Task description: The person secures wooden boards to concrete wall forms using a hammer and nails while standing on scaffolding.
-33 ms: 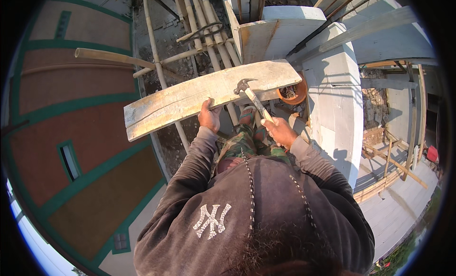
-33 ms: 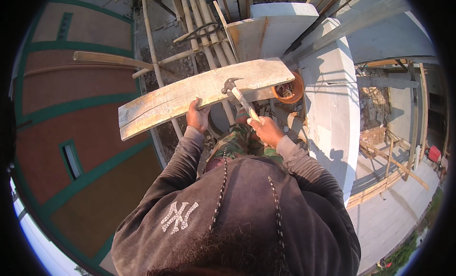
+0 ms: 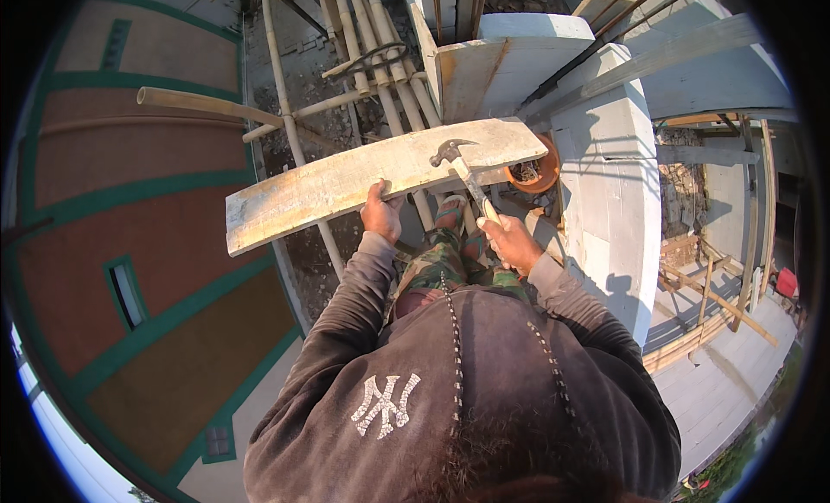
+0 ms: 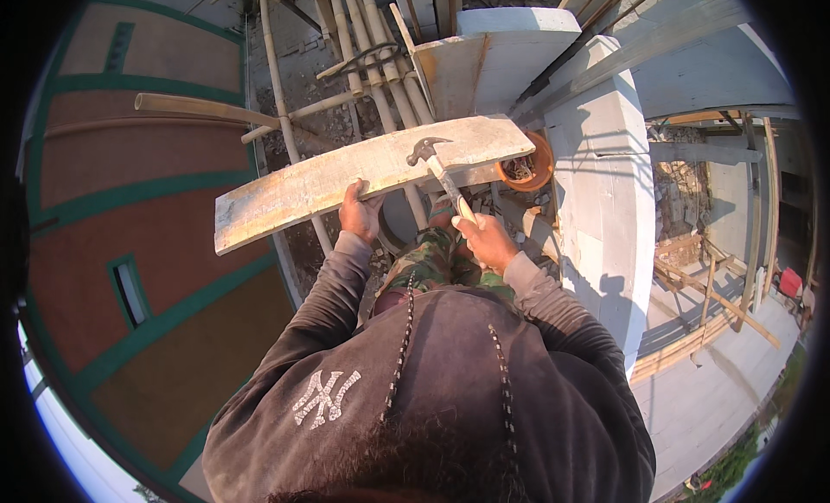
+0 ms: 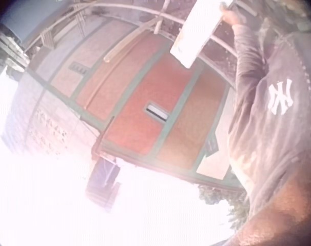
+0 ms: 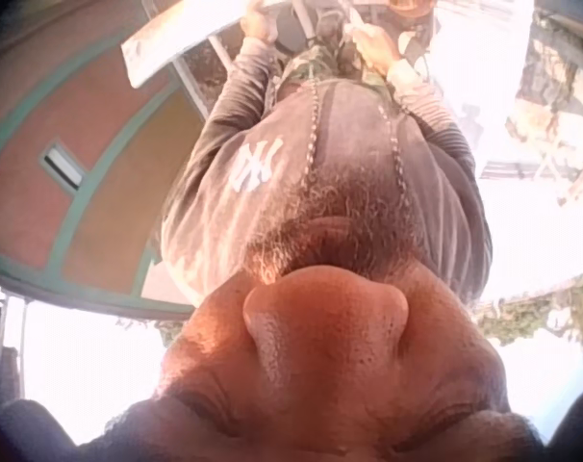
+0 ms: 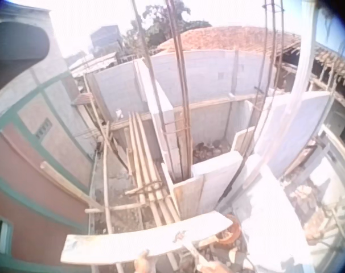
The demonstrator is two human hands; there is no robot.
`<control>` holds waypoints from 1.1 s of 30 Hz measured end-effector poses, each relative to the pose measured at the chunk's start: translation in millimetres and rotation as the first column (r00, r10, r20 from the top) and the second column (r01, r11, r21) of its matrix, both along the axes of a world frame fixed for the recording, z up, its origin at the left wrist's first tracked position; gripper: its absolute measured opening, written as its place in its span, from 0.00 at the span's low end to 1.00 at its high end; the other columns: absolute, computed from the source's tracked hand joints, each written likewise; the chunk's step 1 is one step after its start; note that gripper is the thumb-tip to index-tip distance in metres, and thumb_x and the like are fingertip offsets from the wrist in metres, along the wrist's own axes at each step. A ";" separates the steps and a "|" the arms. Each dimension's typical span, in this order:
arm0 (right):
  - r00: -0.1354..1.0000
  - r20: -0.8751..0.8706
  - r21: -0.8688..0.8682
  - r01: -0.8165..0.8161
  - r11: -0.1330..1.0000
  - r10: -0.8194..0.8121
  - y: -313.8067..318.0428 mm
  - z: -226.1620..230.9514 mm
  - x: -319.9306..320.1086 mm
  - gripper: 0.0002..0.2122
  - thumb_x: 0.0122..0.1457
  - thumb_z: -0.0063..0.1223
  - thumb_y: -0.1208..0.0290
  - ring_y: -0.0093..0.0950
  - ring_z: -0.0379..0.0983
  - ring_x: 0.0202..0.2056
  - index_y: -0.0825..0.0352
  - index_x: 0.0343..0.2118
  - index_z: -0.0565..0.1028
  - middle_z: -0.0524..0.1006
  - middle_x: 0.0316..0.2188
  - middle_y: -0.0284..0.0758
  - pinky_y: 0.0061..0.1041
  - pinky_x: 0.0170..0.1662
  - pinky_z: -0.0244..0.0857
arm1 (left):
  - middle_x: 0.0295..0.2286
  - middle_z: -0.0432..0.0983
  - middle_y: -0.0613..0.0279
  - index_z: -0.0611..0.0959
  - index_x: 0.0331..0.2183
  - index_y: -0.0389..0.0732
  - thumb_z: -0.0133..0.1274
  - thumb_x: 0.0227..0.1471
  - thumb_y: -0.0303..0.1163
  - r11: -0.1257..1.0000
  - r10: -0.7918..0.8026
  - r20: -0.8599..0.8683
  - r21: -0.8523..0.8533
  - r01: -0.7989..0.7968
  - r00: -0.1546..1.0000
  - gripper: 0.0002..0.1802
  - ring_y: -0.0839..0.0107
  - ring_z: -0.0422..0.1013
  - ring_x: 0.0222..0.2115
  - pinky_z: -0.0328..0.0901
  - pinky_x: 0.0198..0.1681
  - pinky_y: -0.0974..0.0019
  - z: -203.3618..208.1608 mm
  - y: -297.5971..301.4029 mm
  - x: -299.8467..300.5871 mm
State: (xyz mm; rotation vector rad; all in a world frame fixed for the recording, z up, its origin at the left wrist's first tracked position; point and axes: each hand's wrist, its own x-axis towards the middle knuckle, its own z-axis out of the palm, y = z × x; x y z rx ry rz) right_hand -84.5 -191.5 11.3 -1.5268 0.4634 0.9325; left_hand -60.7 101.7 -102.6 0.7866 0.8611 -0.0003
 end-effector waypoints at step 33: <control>0.254 0.718 0.279 0.748 0.602 -0.648 -83.0 45.9 18.0 0.14 0.68 0.55 0.65 0.18 0.64 0.15 0.71 0.49 0.72 0.74 0.21 0.31 0.19 0.19 0.60 | 0.50 0.76 0.46 0.79 0.45 0.35 0.51 0.56 0.35 0.847 -0.111 -0.179 -0.532 -0.001 0.978 0.18 0.54 0.74 0.51 0.73 0.53 0.48 61.1 -33.1 6.9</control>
